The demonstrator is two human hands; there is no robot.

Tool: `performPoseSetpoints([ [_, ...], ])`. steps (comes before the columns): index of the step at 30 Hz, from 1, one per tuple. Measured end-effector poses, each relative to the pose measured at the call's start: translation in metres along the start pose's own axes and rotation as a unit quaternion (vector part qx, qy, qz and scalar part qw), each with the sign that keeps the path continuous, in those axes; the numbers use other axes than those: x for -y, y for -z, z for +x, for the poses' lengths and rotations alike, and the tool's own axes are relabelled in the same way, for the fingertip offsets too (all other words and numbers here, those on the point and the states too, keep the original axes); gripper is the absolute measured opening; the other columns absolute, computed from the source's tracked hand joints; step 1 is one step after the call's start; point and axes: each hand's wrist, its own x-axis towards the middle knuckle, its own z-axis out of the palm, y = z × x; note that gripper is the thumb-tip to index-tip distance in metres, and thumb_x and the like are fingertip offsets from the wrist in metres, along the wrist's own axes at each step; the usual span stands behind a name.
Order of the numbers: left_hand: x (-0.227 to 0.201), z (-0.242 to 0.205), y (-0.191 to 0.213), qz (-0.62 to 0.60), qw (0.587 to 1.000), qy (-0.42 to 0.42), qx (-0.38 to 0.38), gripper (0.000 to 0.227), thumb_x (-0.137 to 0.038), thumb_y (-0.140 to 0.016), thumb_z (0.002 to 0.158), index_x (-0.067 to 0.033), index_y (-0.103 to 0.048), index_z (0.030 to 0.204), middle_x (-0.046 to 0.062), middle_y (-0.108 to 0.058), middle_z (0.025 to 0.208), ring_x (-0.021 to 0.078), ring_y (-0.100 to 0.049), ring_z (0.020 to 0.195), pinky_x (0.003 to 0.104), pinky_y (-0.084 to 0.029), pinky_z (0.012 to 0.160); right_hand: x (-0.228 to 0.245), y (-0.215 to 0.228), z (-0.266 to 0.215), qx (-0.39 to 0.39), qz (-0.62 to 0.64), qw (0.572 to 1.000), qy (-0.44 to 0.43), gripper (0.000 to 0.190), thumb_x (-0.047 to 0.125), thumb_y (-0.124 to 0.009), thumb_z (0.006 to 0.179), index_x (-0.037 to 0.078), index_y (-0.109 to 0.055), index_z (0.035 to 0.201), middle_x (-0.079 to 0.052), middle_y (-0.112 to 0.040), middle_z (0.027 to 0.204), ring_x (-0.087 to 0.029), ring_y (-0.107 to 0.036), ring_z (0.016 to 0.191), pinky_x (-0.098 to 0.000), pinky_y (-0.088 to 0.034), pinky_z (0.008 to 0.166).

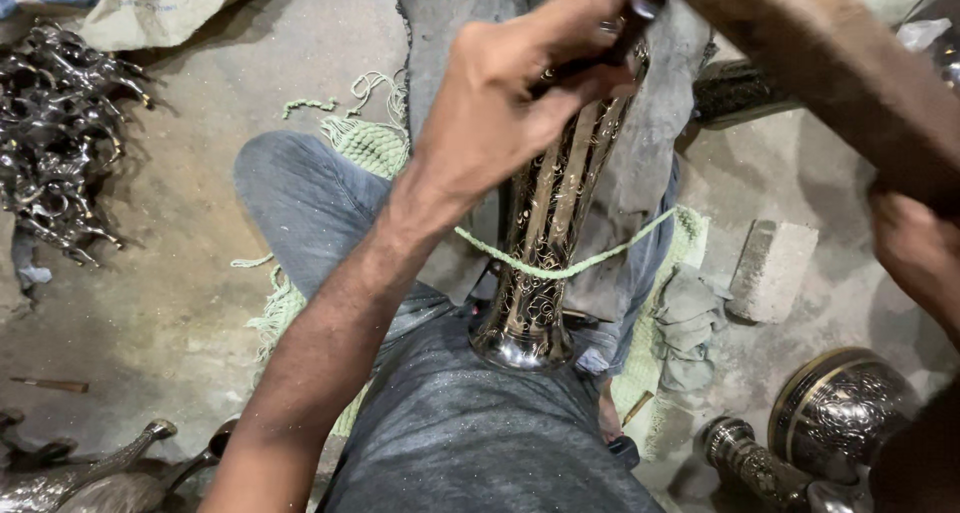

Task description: The person uses a chisel and wooden mallet to engrave decorative patterns into a metal vase. They repeatedly strike the chisel to create intricate designs on the vase's surface.

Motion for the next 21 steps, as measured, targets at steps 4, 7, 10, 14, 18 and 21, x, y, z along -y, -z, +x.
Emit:
performPoseSetpoints([
  [4, -0.002, -0.011, -0.005, -0.028, 0.999, -0.028, -0.028, 0.050, 0.008, -0.072, 0.105, -0.0150, -0.054, 0.145, 0.011, -0.073, 0.128, 0.0165, -0.078, 0.111, 0.029, -0.069, 0.101, -0.004, -0.002, 0.002, 0.000, -0.016, 1.000, 0.011, 0.039, -0.006, -0.072, 0.101, -0.002, -0.050, 0.133, -0.020, -0.064, 0.101, -0.025, -0.070, 0.085, -0.0327, -0.060, 0.076],
  [7, -0.010, -0.017, -0.011, 0.000, 0.999, -0.002, -0.040, 0.047, 0.007, -0.073, 0.105, -0.0158, -0.056, 0.143, 0.008, -0.076, 0.119, 0.0120, -0.079, 0.105, 0.024, -0.070, 0.096, -0.003, 0.000, 0.009, -0.004, -0.023, 0.999, 0.036, 0.042, -0.009, -0.072, 0.099, -0.003, -0.049, 0.134, -0.022, -0.064, 0.102, -0.027, -0.070, 0.087, -0.0341, -0.061, 0.077],
  [10, -0.017, -0.022, -0.015, -0.005, 0.998, 0.005, -0.061, 0.052, 0.007, -0.075, 0.102, -0.0161, -0.056, 0.144, 0.007, -0.076, 0.112, 0.0117, -0.078, 0.102, 0.023, -0.069, 0.093, -0.001, 0.004, 0.014, 0.030, -0.038, 0.999, 0.000, 0.048, -0.015, -0.068, 0.090, -0.005, -0.049, 0.133, -0.023, -0.062, 0.097, -0.028, -0.068, 0.078, -0.0369, -0.058, 0.068],
  [14, -0.020, -0.021, -0.017, -0.003, 0.997, 0.010, -0.074, 0.054, 0.009, -0.075, 0.102, -0.0161, -0.054, 0.146, 0.008, -0.075, 0.112, 0.0115, -0.077, 0.103, 0.021, -0.068, 0.094, 0.000, 0.001, 0.018, 0.005, -0.043, 0.999, 0.031, 0.047, -0.013, -0.070, 0.092, -0.006, -0.049, 0.134, -0.024, -0.063, 0.098, -0.029, -0.069, 0.082, -0.0375, -0.059, 0.072],
  [18, -0.023, -0.023, -0.016, -0.066, 0.995, 0.024, -0.064, 0.055, 0.016, -0.068, 0.103, -0.0145, -0.051, 0.146, 0.011, -0.071, 0.118, 0.0140, -0.075, 0.109, 0.023, -0.065, 0.102, 0.001, -0.004, 0.017, 0.001, -0.036, 0.999, 0.026, 0.047, -0.013, -0.070, 0.093, -0.006, -0.049, 0.134, -0.023, -0.063, 0.098, -0.029, -0.069, 0.082, -0.0373, -0.059, 0.071],
  [21, -0.024, -0.024, -0.017, -0.119, 0.990, 0.038, -0.060, 0.056, 0.016, -0.061, 0.104, -0.0126, -0.053, 0.151, 0.013, -0.069, 0.124, 0.0167, -0.073, 0.115, 0.026, -0.063, 0.107, 0.001, -0.005, 0.016, -0.001, -0.031, 0.999, 0.025, 0.047, -0.012, -0.069, 0.093, -0.006, -0.049, 0.135, -0.023, -0.063, 0.098, -0.029, -0.069, 0.082, -0.0372, -0.059, 0.071],
])
